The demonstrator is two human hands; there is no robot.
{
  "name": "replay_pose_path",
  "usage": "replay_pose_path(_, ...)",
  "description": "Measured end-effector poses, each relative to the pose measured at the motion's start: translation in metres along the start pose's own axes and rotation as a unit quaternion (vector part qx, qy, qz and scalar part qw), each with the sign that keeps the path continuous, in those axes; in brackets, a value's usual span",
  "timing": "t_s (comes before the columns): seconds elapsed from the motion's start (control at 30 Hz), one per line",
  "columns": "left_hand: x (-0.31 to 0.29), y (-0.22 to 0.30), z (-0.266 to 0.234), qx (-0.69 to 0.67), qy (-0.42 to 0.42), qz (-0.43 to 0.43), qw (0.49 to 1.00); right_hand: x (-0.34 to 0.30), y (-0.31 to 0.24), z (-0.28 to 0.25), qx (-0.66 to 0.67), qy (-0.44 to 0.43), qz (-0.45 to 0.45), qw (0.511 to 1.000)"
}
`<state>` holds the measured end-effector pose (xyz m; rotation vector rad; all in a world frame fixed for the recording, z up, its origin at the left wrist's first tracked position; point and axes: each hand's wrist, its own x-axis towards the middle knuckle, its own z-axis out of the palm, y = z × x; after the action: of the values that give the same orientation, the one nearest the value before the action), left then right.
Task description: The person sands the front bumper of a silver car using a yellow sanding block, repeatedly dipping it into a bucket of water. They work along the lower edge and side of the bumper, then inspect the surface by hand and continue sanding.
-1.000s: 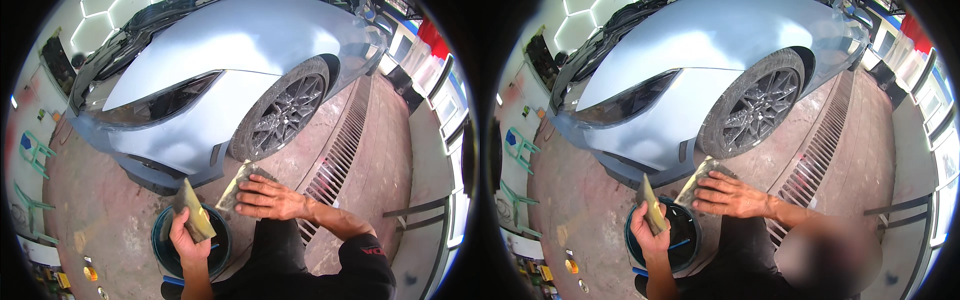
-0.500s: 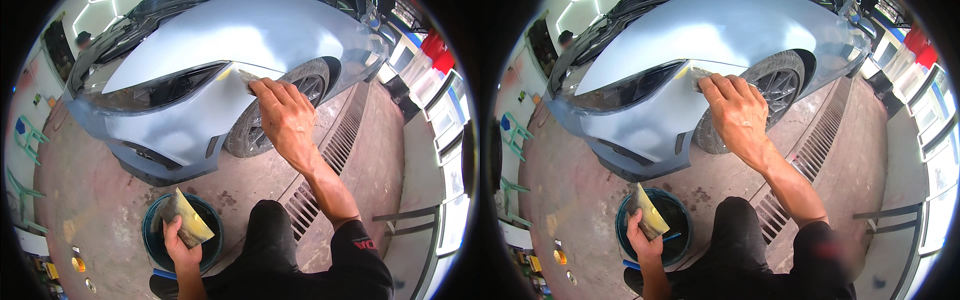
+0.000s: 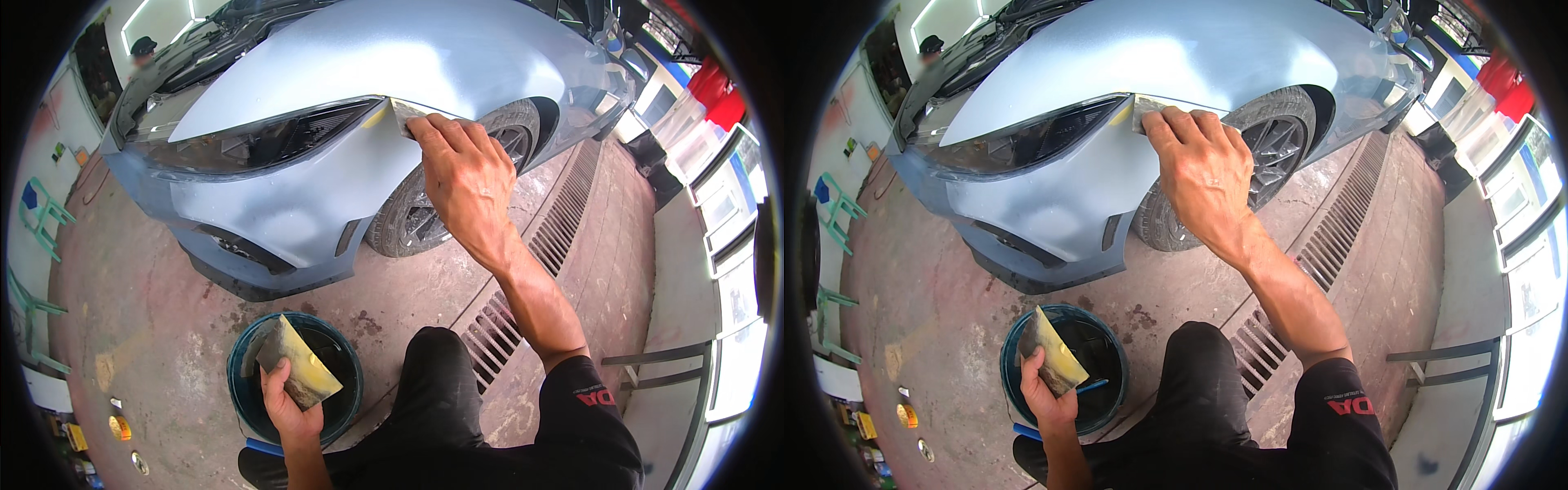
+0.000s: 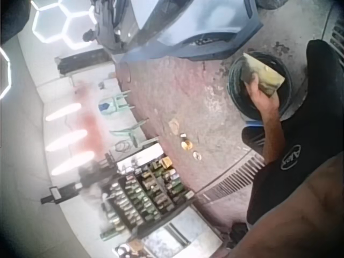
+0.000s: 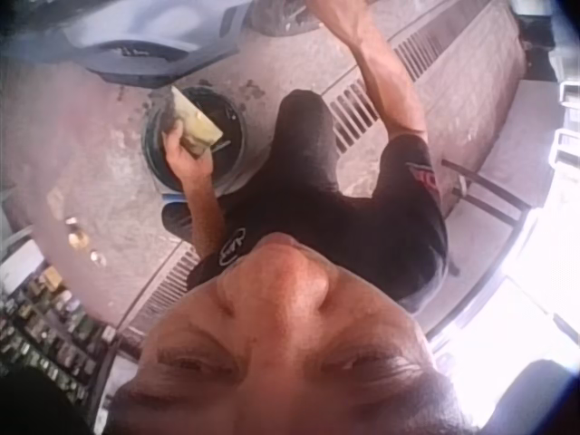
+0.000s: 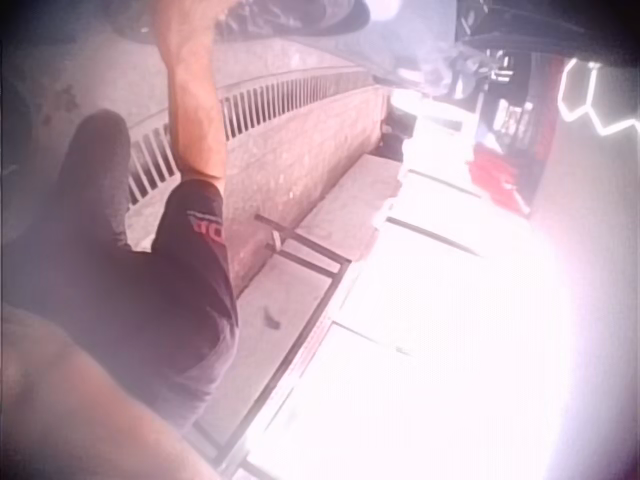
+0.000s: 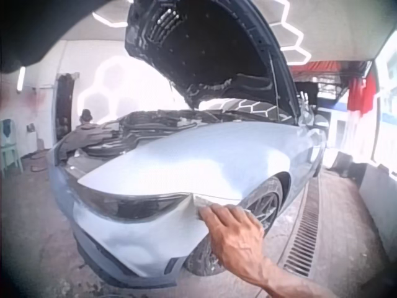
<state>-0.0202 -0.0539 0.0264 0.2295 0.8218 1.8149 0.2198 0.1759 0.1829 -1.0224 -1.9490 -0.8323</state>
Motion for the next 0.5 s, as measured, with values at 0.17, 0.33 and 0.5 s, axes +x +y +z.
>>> replay_pose_path(0.17, 0.0003, -0.0002, -0.0027, 0.001, -0.004, 0.002, 1.000, 0.0016, -0.0004, 0.0024, -0.003, -0.012, 0.003, 1.000)
replay_pose_path(0.33, 0.0000, -0.0005, -0.0015, 0.007, -0.002, 0.006, 1.000, 0.0025, -0.0004, 0.0028, -0.017, -0.007, -0.008, 1.000)
replay_pose_path(0.5, 0.0003, -0.0019, -0.0019, 0.007, 0.005, 0.009, 1.000, 0.0034, -0.0052, 0.0014, -0.026, -0.017, -0.004, 1.000)
